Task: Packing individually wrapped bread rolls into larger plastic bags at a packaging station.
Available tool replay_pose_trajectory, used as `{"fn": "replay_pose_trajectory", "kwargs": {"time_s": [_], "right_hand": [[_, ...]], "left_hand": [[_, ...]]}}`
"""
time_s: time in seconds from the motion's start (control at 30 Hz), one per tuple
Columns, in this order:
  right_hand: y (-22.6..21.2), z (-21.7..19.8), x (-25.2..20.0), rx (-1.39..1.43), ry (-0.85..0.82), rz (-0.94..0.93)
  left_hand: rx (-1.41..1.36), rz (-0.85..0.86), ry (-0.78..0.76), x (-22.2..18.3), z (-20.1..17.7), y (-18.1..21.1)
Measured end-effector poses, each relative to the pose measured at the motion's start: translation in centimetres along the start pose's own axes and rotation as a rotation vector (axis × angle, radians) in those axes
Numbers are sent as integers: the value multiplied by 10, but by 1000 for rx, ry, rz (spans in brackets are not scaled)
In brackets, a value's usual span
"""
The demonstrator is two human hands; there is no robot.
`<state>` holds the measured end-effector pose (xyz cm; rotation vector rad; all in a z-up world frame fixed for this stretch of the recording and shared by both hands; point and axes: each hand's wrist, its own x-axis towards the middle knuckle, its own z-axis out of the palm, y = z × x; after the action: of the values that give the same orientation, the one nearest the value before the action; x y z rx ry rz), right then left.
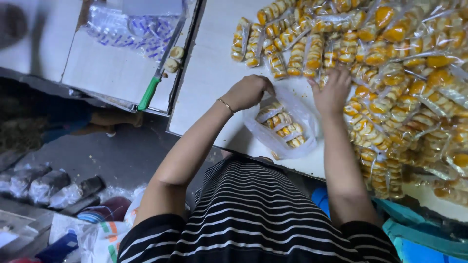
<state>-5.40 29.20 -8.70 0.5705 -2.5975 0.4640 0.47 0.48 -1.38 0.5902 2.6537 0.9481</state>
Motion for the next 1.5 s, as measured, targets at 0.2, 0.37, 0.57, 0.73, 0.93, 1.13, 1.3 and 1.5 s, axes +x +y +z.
{"fn": "replay_pose_trajectory", "kwargs": {"time_s": [0.2,0.37,0.57,0.73,0.93,1.13,1.3,1.5], "right_hand": [[-3,-47,-69,1471,48,617],[-120,-64,-33,321,-550,-42],[-150,-19,-13,-115,-663,-510],[-170,-33,-15,-209,-579,-428],[-180,-67,-12,-188,-979,-151],[-82,-16,73,120,-315,308],[-56,1,15,-322,-101,-143],[-1,-9,-60,70,-28,130]], "left_hand": [[-323,-160,-69,-14,-33,8],[-271,-62,-115,-1,-38,12],[-291,-34,-35,-2,-38,-3],[-577,-21,80,-22,-48,14],[-704,-83,78,-65,-56,16],[-1012,-115,103,-65,-27,12],[-970,-131,244,-62,-6,14],[-812,-206,285,-69,8,5]]}}
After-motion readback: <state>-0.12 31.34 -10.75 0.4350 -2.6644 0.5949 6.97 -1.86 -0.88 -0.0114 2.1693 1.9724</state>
